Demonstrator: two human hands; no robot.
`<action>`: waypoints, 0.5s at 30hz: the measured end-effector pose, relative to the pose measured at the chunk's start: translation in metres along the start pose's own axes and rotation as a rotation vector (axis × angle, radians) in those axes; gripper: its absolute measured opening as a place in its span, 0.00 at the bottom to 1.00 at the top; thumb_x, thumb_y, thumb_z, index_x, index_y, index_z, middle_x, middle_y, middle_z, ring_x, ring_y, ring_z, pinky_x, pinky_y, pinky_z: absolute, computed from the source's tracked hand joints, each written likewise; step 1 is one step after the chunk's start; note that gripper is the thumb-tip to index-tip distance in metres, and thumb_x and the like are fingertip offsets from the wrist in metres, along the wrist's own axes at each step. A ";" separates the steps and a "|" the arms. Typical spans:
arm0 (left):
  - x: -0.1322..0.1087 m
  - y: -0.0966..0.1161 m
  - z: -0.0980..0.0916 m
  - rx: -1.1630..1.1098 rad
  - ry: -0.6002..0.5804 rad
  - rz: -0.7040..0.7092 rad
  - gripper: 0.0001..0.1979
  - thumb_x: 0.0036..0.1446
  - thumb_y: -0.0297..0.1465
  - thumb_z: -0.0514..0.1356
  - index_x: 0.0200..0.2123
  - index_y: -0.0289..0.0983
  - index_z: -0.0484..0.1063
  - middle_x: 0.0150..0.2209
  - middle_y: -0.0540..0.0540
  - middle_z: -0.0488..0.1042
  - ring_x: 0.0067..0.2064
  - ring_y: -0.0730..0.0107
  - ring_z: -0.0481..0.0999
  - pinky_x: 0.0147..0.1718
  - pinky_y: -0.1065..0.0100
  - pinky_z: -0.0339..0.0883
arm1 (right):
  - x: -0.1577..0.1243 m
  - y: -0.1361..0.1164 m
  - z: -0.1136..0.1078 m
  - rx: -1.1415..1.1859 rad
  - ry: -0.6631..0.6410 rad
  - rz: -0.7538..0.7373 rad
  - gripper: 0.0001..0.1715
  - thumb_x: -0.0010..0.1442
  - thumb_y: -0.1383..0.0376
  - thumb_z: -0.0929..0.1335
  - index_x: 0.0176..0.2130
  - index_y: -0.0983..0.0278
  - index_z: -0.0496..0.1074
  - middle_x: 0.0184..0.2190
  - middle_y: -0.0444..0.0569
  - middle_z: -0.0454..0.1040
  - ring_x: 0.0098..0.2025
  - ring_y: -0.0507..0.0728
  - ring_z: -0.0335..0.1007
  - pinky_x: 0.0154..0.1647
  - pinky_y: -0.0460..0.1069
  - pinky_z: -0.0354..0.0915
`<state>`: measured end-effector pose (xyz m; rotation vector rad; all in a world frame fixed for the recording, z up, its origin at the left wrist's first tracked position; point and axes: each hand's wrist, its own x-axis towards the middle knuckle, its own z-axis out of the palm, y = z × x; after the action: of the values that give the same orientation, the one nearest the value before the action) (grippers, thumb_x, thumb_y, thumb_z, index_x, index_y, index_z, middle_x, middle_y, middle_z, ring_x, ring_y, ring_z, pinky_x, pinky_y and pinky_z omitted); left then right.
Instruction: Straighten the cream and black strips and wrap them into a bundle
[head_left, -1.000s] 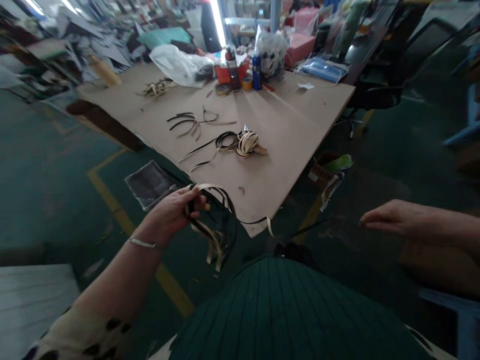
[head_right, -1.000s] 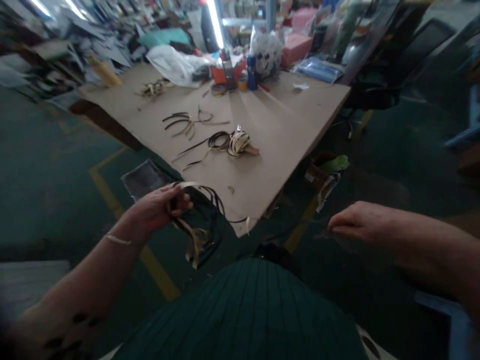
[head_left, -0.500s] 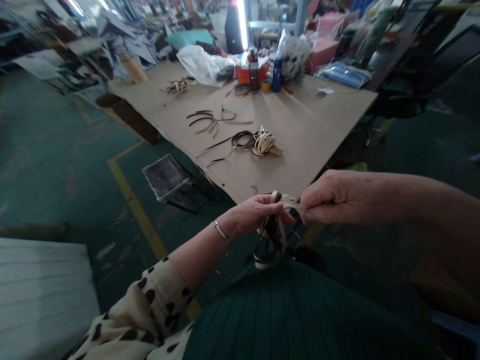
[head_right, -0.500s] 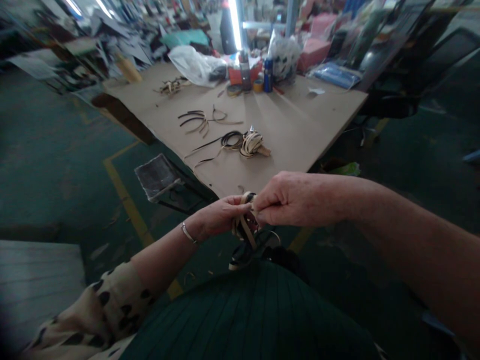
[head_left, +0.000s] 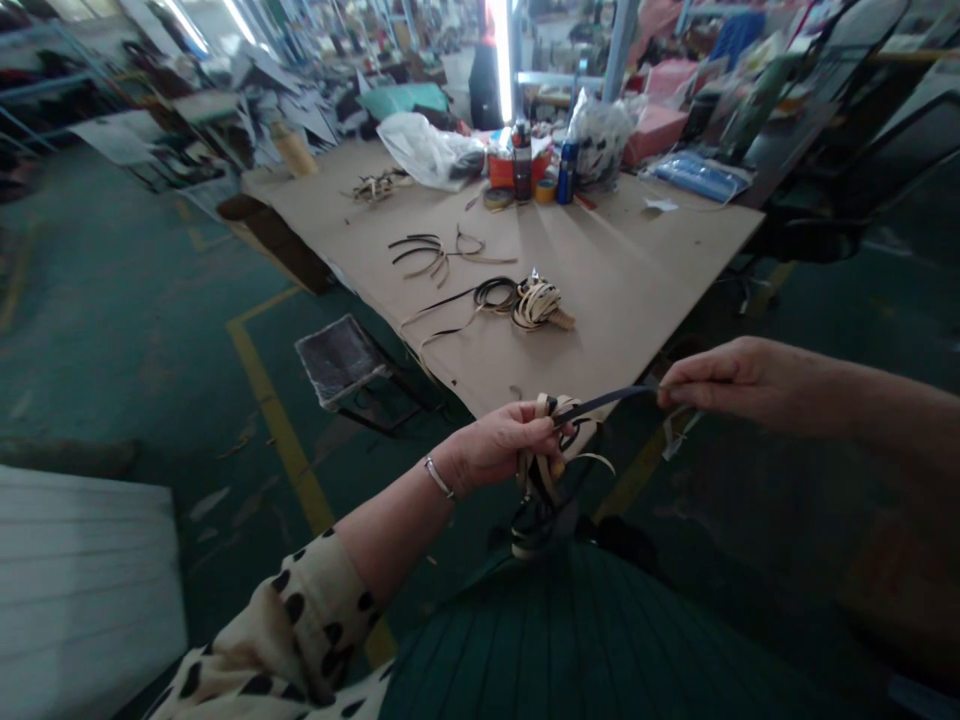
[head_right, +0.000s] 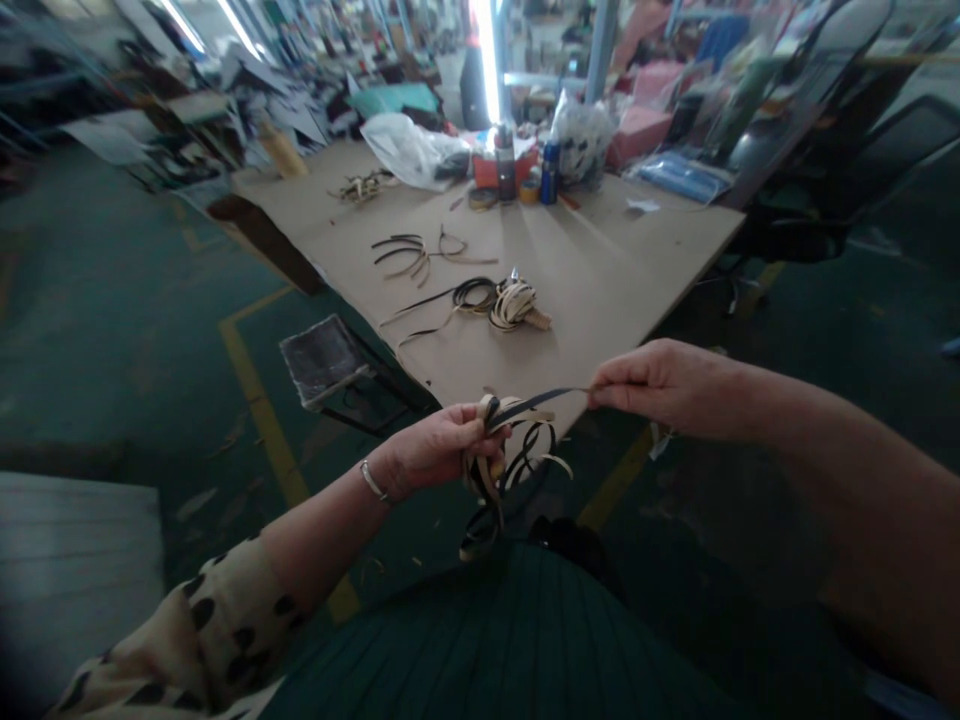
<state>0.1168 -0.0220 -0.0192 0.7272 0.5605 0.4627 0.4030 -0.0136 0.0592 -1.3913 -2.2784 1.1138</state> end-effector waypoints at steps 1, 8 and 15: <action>0.000 0.004 0.000 0.022 0.029 -0.006 0.23 0.42 0.37 0.73 0.36 0.31 0.70 0.24 0.50 0.66 0.27 0.72 0.71 0.31 0.69 0.70 | -0.002 0.000 0.004 -0.082 -0.014 -0.087 0.21 0.59 0.51 0.64 0.37 0.63 0.77 0.28 0.47 0.75 0.29 0.52 0.69 0.29 0.46 0.64; 0.004 0.022 -0.003 -0.005 0.032 -0.071 0.21 0.48 0.43 0.68 0.35 0.31 0.69 0.20 0.54 0.56 0.28 0.66 0.71 0.25 0.68 0.71 | -0.015 -0.006 0.028 -0.698 0.313 -0.555 0.16 0.64 0.69 0.59 0.42 0.63 0.74 0.34 0.51 0.73 0.35 0.55 0.69 0.37 0.50 0.62; 0.005 0.037 -0.007 0.067 0.170 -0.010 0.21 0.46 0.42 0.69 0.31 0.31 0.68 0.18 0.57 0.52 0.17 0.84 0.49 0.12 0.80 0.42 | -0.036 0.007 0.044 -0.788 0.411 -0.593 0.18 0.61 0.73 0.59 0.45 0.63 0.73 0.34 0.50 0.73 0.36 0.56 0.69 0.39 0.52 0.63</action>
<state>0.1091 0.0086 0.0022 0.7529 0.7419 0.5010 0.4012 -0.0629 0.0306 -0.8757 -2.6066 -0.2622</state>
